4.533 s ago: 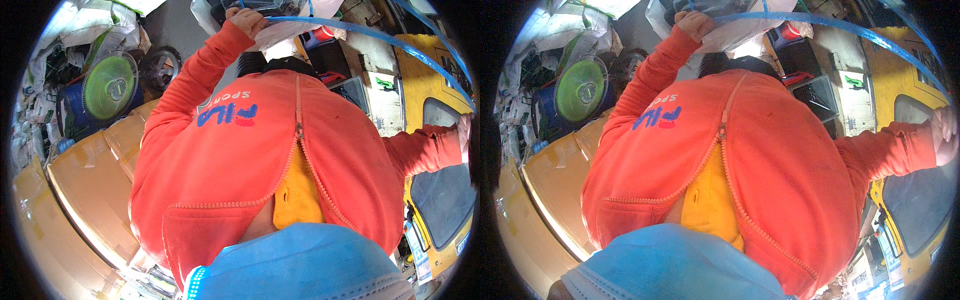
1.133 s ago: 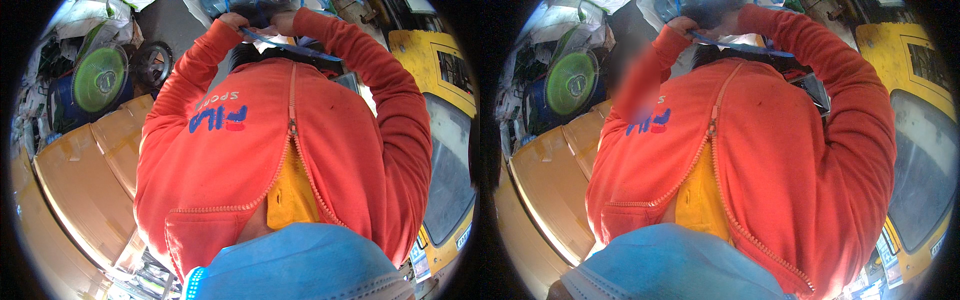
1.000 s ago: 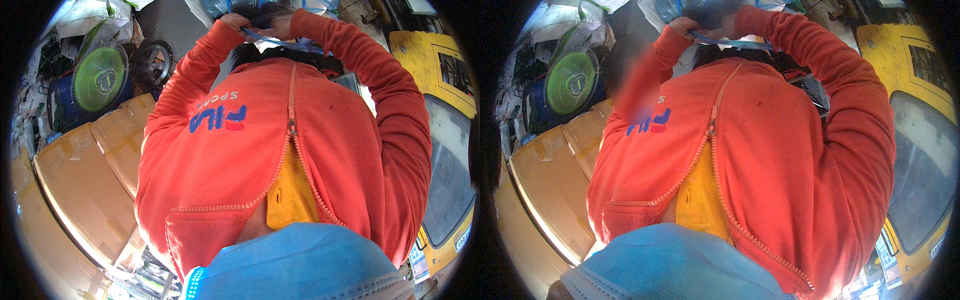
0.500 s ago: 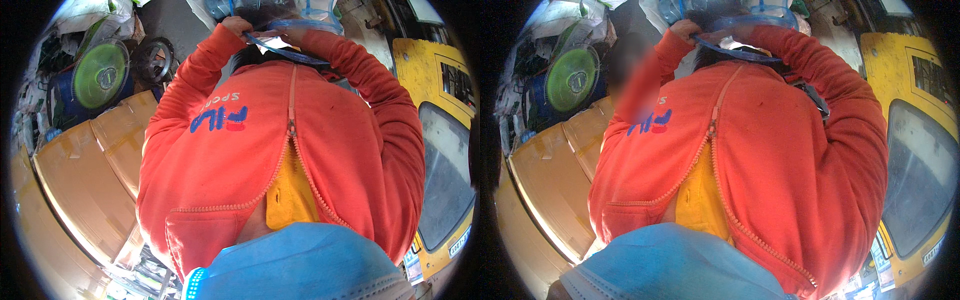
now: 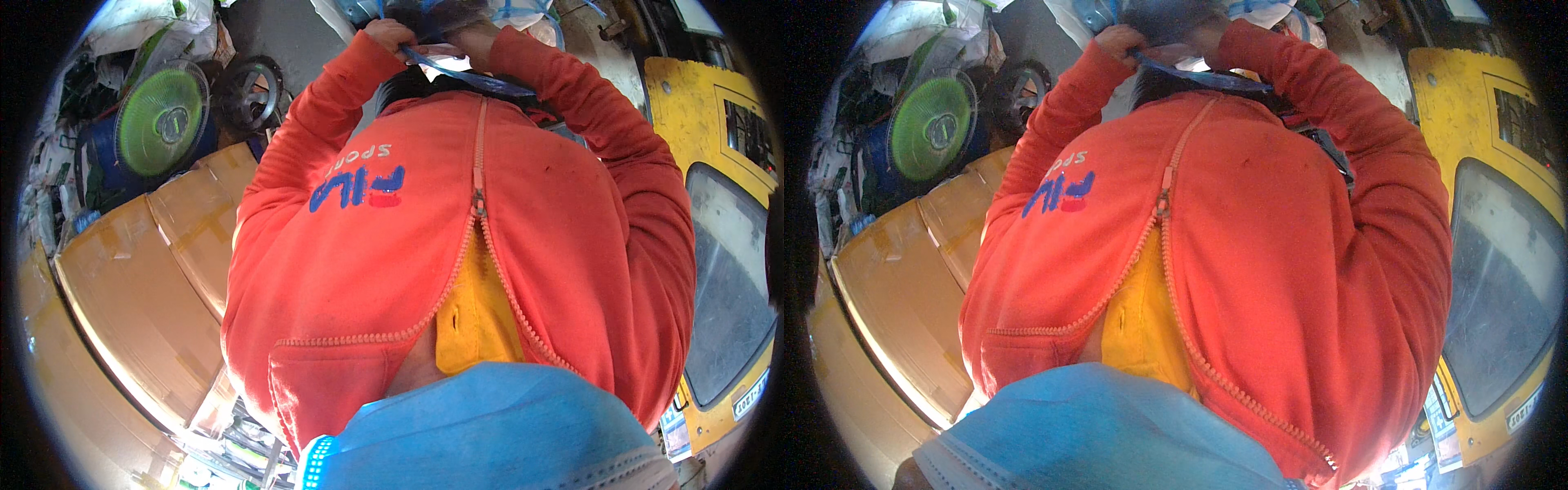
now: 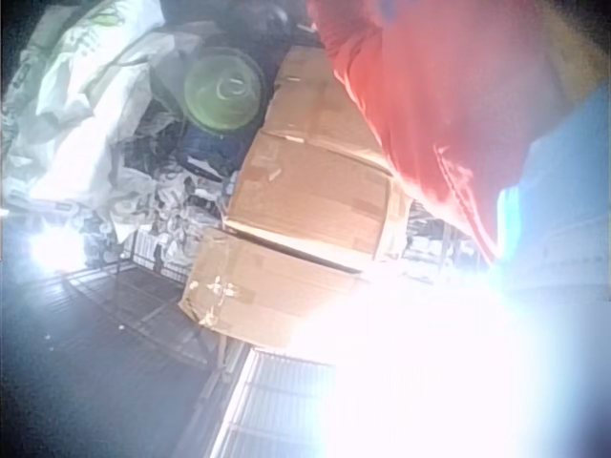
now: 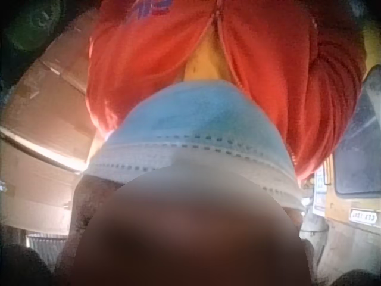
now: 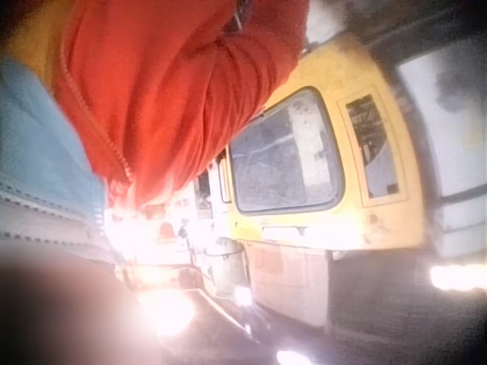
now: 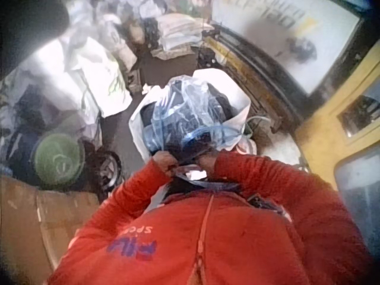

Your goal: The person repeatedly gathers the top of a large white sack, twists it, and secures it with blue plastic straps. After several attempts, the person puts on green gloves and continues handling the sack and nearby items.

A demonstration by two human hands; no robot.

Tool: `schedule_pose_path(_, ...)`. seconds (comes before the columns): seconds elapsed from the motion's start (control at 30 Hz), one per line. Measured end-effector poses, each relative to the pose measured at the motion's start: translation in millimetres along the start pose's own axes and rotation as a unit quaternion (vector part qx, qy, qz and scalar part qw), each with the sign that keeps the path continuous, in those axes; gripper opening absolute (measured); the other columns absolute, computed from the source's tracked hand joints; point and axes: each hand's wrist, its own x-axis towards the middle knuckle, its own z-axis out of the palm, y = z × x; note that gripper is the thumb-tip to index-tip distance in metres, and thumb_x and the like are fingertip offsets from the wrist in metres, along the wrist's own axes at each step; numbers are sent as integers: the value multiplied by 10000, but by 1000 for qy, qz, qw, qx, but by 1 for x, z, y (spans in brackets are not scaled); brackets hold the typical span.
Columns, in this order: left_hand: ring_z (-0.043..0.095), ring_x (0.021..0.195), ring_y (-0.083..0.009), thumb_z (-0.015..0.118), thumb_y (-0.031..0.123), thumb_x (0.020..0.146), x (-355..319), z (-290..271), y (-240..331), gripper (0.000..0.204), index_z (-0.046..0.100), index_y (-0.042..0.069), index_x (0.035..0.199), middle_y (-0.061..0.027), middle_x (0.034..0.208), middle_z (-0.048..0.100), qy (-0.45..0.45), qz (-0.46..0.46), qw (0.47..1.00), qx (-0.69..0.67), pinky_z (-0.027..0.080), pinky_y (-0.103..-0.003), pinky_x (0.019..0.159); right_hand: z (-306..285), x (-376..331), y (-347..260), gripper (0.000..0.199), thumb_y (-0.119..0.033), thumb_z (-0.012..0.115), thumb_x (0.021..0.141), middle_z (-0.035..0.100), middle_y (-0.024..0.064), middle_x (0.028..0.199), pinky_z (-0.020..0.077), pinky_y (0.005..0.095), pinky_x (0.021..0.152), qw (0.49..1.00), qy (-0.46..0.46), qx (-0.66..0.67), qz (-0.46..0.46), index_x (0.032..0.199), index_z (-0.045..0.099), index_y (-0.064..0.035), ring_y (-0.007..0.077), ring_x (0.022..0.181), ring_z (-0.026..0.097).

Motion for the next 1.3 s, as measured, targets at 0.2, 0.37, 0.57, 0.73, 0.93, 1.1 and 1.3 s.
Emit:
schedule_pose_path(0.2,566,659,-286,676,326,671,0,3,0,236,628,95,669,-68,651,595,40,7,999,-3,439,-390,582,10,-3,5,543,-112,612,733,481,129,1190,345,413,931,993,108,50,-22,1241,425,-157,293,1128,437)
schedule_pose_path(0.37,564,658,-291,697,289,655,-2,1,-6,200,630,101,669,-73,645,589,29,16,999,-17,438,-390,588,7,-20,4,612,-108,622,726,437,109,1255,310,420,967,981,179,60,-35,1284,381,-184,278,1178,395)
schedule_pose_path(0.57,565,680,-295,670,197,637,-5,-1,-5,124,627,90,684,-85,666,593,-5,-6,1000,-25,442,-387,613,-7,-62,5,714,-107,639,716,357,71,1354,244,434,1025,961,237,73,-120,1341,313,-225,251,1258,319)
schedule_pose_path(0.73,553,626,-289,699,284,685,-4,-2,-4,214,621,86,660,-79,616,576,10,25,999,-37,437,-383,599,-21,-123,27,402,-58,573,780,490,115,1212,376,379,950,957,140,236,-96,1174,502,-103,277,1120,462)
schedule_pose_path(0.93,544,612,-291,697,296,686,-6,-2,3,249,601,75,624,-81,610,571,31,0,999,-14,429,-373,588,12,-243,97,192,-167,566,792,593,76,761,445,271,584,490,244,835,-53,913,588,-20,158,664,567)
schedule_pose_path(1.1,546,607,-283,698,273,686,-3,-4,5,245,587,69,607,-77,600,567,41,12,998,-38,427,-371,587,116,-186,43,340,-144,592,791,627,60,921,492,314,579,623,-131,690,345,1124,548,-88,169,717,594)
schedule_pose_path(1.3,544,597,-279,702,255,681,-4,-1,4,233,584,71,600,-74,591,561,40,24,998,-53,427,-374,579,96,-35,9,367,-372,566,842,612,38,835,474,257,590,765,86,625,129,1026,604,-57,115,673,569)
